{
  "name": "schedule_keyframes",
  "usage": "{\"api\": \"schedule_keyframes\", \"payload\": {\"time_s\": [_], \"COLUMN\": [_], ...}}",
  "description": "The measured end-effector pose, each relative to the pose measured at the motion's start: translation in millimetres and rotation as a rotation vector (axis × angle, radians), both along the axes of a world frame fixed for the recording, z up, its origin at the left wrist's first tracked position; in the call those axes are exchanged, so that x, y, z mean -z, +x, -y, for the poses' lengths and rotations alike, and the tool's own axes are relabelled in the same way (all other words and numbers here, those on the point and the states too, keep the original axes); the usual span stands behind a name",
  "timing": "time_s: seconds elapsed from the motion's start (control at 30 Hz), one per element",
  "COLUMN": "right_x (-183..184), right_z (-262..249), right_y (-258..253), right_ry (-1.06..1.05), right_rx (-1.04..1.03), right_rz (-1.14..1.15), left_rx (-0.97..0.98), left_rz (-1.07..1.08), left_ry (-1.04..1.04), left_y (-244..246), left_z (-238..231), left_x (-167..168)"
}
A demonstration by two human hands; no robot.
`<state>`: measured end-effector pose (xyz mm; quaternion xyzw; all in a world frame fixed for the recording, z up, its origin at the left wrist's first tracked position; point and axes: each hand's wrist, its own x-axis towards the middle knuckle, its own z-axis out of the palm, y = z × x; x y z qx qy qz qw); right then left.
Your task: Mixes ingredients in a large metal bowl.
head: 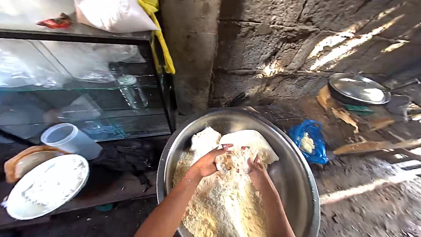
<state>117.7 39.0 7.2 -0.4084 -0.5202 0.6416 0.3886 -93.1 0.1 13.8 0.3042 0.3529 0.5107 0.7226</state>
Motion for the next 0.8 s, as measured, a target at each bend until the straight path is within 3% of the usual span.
{"api": "schedule_keyframes", "payload": {"time_s": [0.13, 0.33, 0.47, 0.57, 0.8], "right_x": [3, 5, 6, 7, 17], "right_z": [10, 15, 16, 18, 8], "right_y": [6, 11, 6, 5, 21], "right_ry": [-0.027, 0.097, 0.096, 0.078, 0.057], "right_rx": [0.019, 0.082, 0.28, 0.318, -0.091], "right_rz": [-0.232, -0.182, -0.073, -0.071, -0.12], "left_rx": [-0.14, -0.381, -0.378, -0.319, -0.196], "left_rz": [0.027, -0.084, -0.14, -0.222, -0.345], "left_ry": [0.075, -0.074, -0.094, -0.079, -0.131], "left_y": [-19, -20, -19, -16, -5], "left_z": [1, -3, -6, -7, 0], "left_x": [-5, -12, -8, -7, -7]}}
